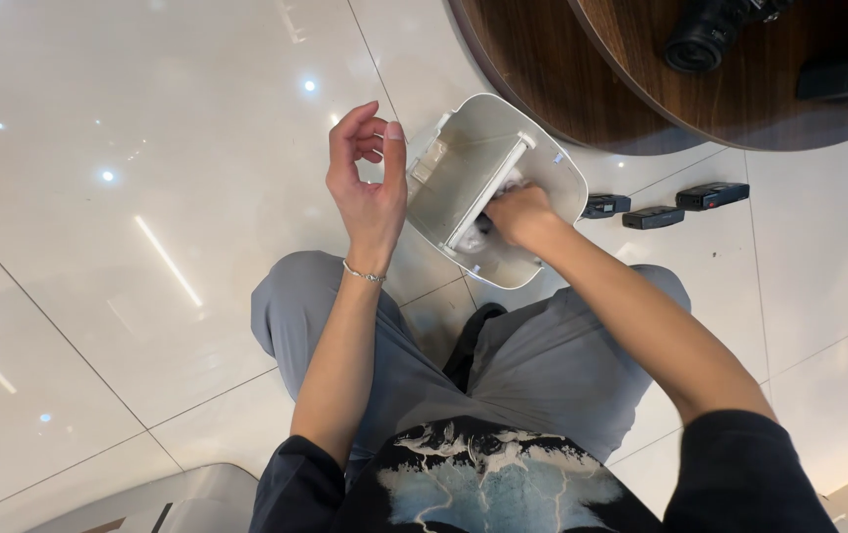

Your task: Using a purple cloth and a bucket of water to wipe down multi-tiered wooden shelves containing cameras and a statue.

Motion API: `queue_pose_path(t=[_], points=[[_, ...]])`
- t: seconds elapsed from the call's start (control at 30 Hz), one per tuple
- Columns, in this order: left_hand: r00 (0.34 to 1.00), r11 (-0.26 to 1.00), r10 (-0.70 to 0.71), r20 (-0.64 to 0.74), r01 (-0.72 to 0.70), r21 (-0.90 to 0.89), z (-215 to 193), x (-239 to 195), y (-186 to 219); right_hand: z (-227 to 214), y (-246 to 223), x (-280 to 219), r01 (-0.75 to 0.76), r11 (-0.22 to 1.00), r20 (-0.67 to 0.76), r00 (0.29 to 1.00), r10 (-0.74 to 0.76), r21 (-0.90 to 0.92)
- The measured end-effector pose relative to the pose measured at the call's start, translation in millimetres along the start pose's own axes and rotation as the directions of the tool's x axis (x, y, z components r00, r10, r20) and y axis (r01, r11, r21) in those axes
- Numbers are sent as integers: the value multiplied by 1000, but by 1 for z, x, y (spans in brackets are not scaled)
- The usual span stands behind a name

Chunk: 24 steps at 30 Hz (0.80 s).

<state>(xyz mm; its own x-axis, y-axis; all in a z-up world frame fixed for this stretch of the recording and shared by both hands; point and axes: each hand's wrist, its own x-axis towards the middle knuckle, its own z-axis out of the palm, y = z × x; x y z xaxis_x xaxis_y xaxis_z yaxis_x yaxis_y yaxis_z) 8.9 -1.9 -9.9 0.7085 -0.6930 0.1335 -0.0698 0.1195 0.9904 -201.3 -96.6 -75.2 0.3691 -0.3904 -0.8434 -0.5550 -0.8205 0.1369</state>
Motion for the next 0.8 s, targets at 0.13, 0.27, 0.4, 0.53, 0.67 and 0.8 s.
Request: queue_pose_path(t=[0.13,0.27,0.4,0.53,0.67,0.8], points=[[999,999,28,24,-29,21,3,-5,1,70,0,93,0,998,86,996,5,-56],[999,999,28,20,-29,21,5,-8,2,98,2,130,-3,998,-13,1000,2,-68],[1000,998,29,5,-29,50,5,-5,1,99,2,130,51,990,-251,968,-16,134],[1000,1000,4,4,-4,-5,10,2,3,-26,4,-26,118,989,94,988,-126,85],[1000,999,26,15,-27,35,16,2,1,-10,30,-50,325,905,-328,916,-230,273],[992,993,117,48,-118,27,21,0,0,-22,14,-50,223,936,-365,924,-113,273]])
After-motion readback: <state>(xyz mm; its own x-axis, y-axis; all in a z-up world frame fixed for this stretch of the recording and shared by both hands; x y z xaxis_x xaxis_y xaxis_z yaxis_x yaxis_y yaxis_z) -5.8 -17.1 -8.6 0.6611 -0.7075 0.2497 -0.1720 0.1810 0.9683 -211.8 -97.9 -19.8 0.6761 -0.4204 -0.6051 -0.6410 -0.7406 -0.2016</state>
